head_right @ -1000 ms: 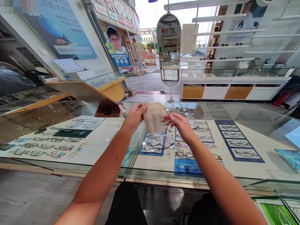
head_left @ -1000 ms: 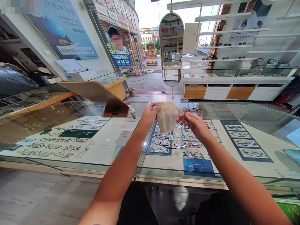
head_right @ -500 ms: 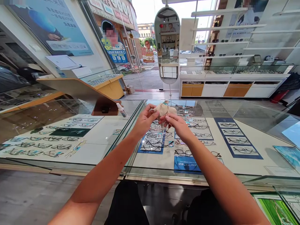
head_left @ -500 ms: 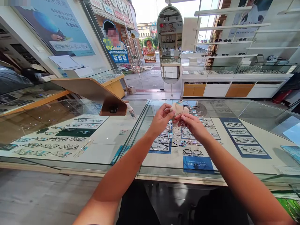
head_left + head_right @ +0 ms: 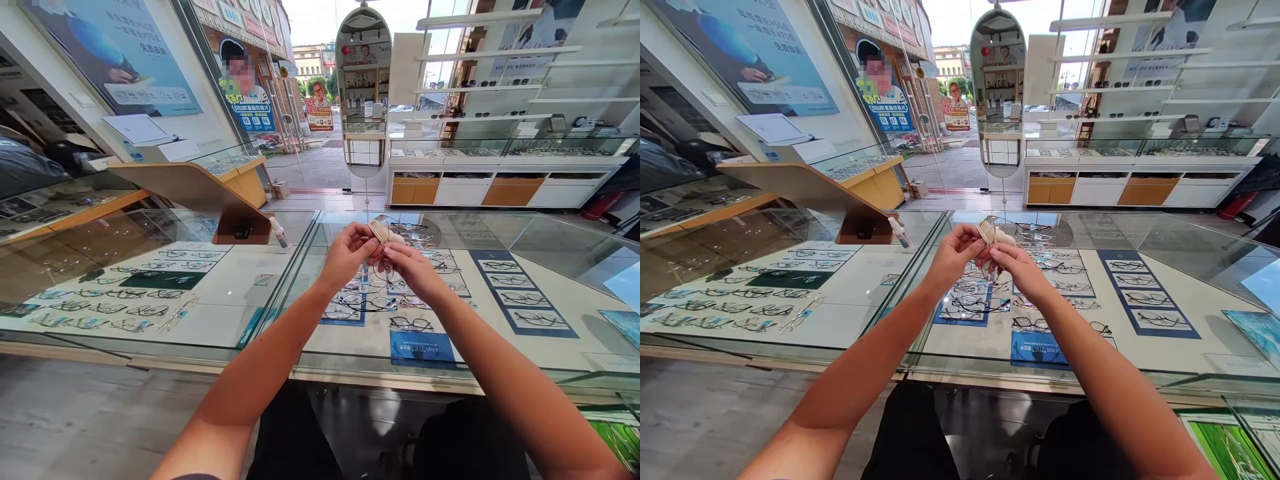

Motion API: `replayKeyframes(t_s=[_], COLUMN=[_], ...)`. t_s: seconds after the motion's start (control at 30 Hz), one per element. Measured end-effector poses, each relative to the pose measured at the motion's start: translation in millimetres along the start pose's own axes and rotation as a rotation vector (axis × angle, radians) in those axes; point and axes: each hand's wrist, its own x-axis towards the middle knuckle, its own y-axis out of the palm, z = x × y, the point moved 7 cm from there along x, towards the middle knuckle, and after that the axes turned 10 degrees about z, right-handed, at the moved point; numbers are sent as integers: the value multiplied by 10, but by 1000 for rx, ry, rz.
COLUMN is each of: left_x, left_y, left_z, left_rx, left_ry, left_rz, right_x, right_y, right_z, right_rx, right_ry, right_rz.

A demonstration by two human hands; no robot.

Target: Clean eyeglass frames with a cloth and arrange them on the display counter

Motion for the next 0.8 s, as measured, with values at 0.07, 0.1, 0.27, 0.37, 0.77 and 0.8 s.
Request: replayKeyframes(t_s=[0.07,0.1,0.27,0.37,0.77,0.8], left_x=[1,1,-1,0,33,28], left_y=[1,7,11,9,0,24], left_z=[71,98,51,-18,193,199], left_rx=[-112,-160,-117,-42,-281,-292], left_ry=[-51,-74,-56,-8,-164,-172], left_rz=[3,10,-5,-31,42,60], right_x=[1,0,-14,-21,-14,-14], right_y=[9,10,2,6,34,34], right_z=[0,0,7,35,33,33], right_rx=[-12,-16,-35,-32,23,26], right_ry=[-6,-7,14,13,23,22], right_rz=[14,15,-12,-18,19,19])
